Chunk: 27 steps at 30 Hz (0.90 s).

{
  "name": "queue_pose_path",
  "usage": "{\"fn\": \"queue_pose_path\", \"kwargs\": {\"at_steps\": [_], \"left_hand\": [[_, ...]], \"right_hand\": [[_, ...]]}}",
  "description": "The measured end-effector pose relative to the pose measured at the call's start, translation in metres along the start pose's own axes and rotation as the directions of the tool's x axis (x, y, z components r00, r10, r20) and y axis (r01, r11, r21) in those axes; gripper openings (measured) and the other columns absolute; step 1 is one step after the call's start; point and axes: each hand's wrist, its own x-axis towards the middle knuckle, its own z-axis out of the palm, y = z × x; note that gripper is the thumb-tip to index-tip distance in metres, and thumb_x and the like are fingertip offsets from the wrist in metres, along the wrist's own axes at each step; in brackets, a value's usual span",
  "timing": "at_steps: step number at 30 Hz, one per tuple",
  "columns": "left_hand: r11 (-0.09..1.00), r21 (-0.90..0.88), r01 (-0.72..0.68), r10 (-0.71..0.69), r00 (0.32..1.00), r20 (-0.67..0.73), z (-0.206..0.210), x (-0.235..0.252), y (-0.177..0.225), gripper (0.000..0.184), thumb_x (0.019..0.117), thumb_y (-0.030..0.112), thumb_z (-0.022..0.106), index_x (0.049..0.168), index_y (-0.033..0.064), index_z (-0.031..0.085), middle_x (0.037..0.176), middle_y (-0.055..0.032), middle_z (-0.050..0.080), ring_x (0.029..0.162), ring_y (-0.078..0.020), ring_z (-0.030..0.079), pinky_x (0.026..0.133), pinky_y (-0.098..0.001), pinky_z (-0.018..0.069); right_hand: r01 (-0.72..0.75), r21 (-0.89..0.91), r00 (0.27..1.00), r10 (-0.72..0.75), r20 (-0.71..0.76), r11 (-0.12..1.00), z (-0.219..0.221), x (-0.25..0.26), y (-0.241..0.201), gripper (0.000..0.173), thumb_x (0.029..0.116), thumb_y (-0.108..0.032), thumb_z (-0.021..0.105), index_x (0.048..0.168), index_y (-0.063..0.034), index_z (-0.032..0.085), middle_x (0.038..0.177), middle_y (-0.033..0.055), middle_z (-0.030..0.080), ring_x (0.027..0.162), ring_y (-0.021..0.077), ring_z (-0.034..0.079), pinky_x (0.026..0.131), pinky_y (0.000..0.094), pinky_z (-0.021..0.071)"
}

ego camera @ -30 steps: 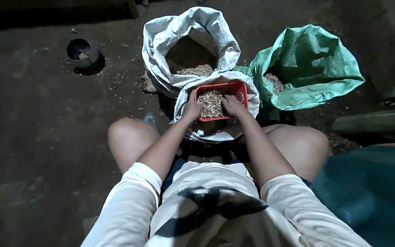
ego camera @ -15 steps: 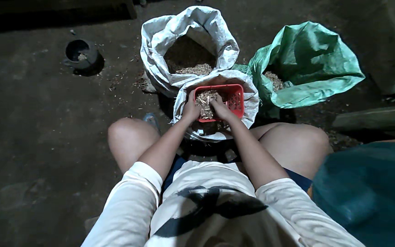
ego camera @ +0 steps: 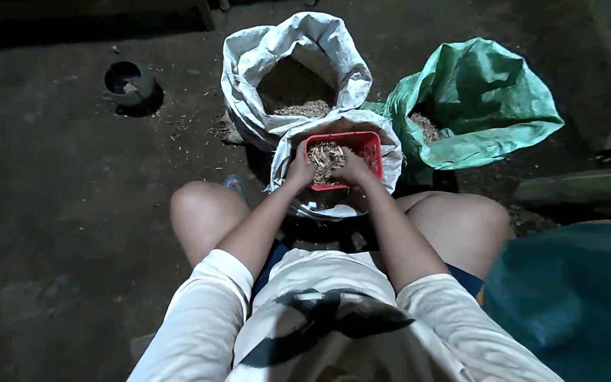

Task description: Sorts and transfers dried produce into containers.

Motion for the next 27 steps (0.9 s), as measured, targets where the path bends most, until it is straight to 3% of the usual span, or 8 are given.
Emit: {"fn": "queue_pose_path", "kwargs": {"at_steps": [5, 10, 12, 14, 18, 20, 24, 27], "left_hand": [[1.0, -0.011, 0.012, -0.012, 1.0, 0.015, -0.002, 0.002, 0.002, 0.086, 0.097, 0.004, 0.06, 0.165, 0.0187, 0.009, 0.145, -0.028, 0.052, 0.13, -0.0433, 0.055, 0.104, -0.0633, 0.0461], [1.0, -0.006, 0.022, -0.022, 1.0, 0.016, -0.002, 0.001, 0.007, 0.086, 0.0959, 0.004, 0.061, 0.165, 0.0174, 0.012, 0.144, -0.0289, 0.052, 0.129, -0.0447, 0.056, 0.102, -0.0644, 0.0462], [0.999, -0.015, 0.03, -0.03, 0.999, 0.013, -0.002, 0.001, 0.006, 0.086, 0.0961, 0.004, 0.061, 0.165, 0.0189, 0.012, 0.144, -0.0288, 0.052, 0.129, -0.0441, 0.056, 0.103, -0.0645, 0.0461], [0.999, -0.025, 0.028, -0.028, 1.0, 0.009, -0.001, 0.002, 0.005, 0.085, 0.0958, 0.003, 0.06, 0.164, 0.0203, 0.013, 0.144, -0.0288, 0.052, 0.129, -0.0444, 0.056, 0.102, -0.0648, 0.0466], [0.999, -0.032, 0.008, -0.008, 1.0, 0.012, 0.0, -0.003, 0.009, 0.084, 0.0955, -0.001, 0.057, 0.164, 0.0226, 0.015, 0.142, -0.0254, 0.055, 0.125, -0.0417, 0.058, 0.099, -0.0624, 0.0489], [1.0, -0.012, 0.004, -0.004, 1.0, 0.012, 0.001, -0.003, 0.008, 0.084, 0.0947, -0.001, 0.058, 0.164, 0.0224, 0.017, 0.143, -0.0253, 0.055, 0.126, -0.042, 0.058, 0.099, -0.0628, 0.0487], [0.997, -0.066, -0.026, 0.026, 1.0, 0.001, 0.001, 0.001, 0.0, 0.085, 0.0941, -0.001, 0.06, 0.164, 0.0209, 0.017, 0.148, -0.0243, 0.051, 0.131, -0.0407, 0.055, 0.103, -0.0619, 0.0474], [0.998, -0.058, -0.012, 0.013, 1.0, 0.007, -0.002, 0.001, 0.002, 0.084, 0.0955, 0.0, 0.059, 0.164, 0.0228, 0.016, 0.145, -0.0253, 0.053, 0.128, -0.0415, 0.057, 0.101, -0.0627, 0.0483]], "right_hand": [[0.112, -0.029, 0.989, -0.114, -0.094, 0.993, -0.034, -0.012, -0.001, 0.083, 0.0798, -0.011, 0.087, 0.153, -0.0137, 0.047, 0.134, 0.0325, 0.061, 0.125, 0.0527, 0.058, 0.1, 0.0747, 0.0443], [0.112, -0.156, 0.98, -0.135, -0.149, 0.981, -0.043, -0.032, -0.024, 0.074, 0.0816, -0.02, 0.088, 0.148, -0.0219, 0.055, 0.149, 0.0308, 0.044, 0.121, 0.0519, 0.058, 0.095, 0.0692, 0.0506], [0.133, -0.218, 0.971, -0.171, -0.167, 0.967, -0.032, -0.037, -0.034, 0.068, 0.0829, -0.023, 0.087, 0.145, -0.023, 0.059, 0.152, 0.0276, 0.044, 0.123, 0.052, 0.056, 0.094, 0.0685, 0.0505], [0.166, -0.247, 0.964, -0.211, -0.165, 0.955, -0.014, -0.037, -0.043, 0.067, 0.0811, -0.021, 0.088, 0.142, -0.0225, 0.062, 0.153, 0.0284, 0.044, 0.128, 0.0544, 0.051, 0.095, 0.0716, 0.0473], [0.13, -0.273, 0.986, -0.153, -0.065, 0.953, 0.029, -0.025, -0.058, 0.079, 0.0805, -0.012, 0.084, 0.151, -0.0307, 0.053, 0.163, 0.0346, 0.022, 0.144, 0.0626, 0.029, 0.1, 0.0817, 0.038], [0.105, -0.283, 0.99, -0.126, -0.058, 0.953, 0.038, -0.016, -0.056, 0.076, 0.0832, -0.011, 0.081, 0.151, -0.0304, 0.052, 0.164, 0.0354, 0.02, 0.145, 0.0642, 0.024, 0.097, 0.0842, 0.0368], [0.101, -0.285, 0.989, -0.127, -0.075, 0.953, 0.033, -0.002, -0.046, 0.084, 0.0725, -0.017, 0.092, 0.147, -0.0255, 0.055, 0.16, 0.0361, 0.026, 0.139, 0.0633, 0.034, 0.094, 0.0773, 0.0464], [0.09, -0.271, 0.987, -0.123, -0.107, 0.958, 0.022, 0.005, -0.034, 0.085, 0.0686, -0.011, 0.092, 0.146, -0.0194, 0.056, 0.155, 0.0395, 0.028, 0.132, 0.0634, 0.042, 0.096, 0.0716, 0.049]]}}
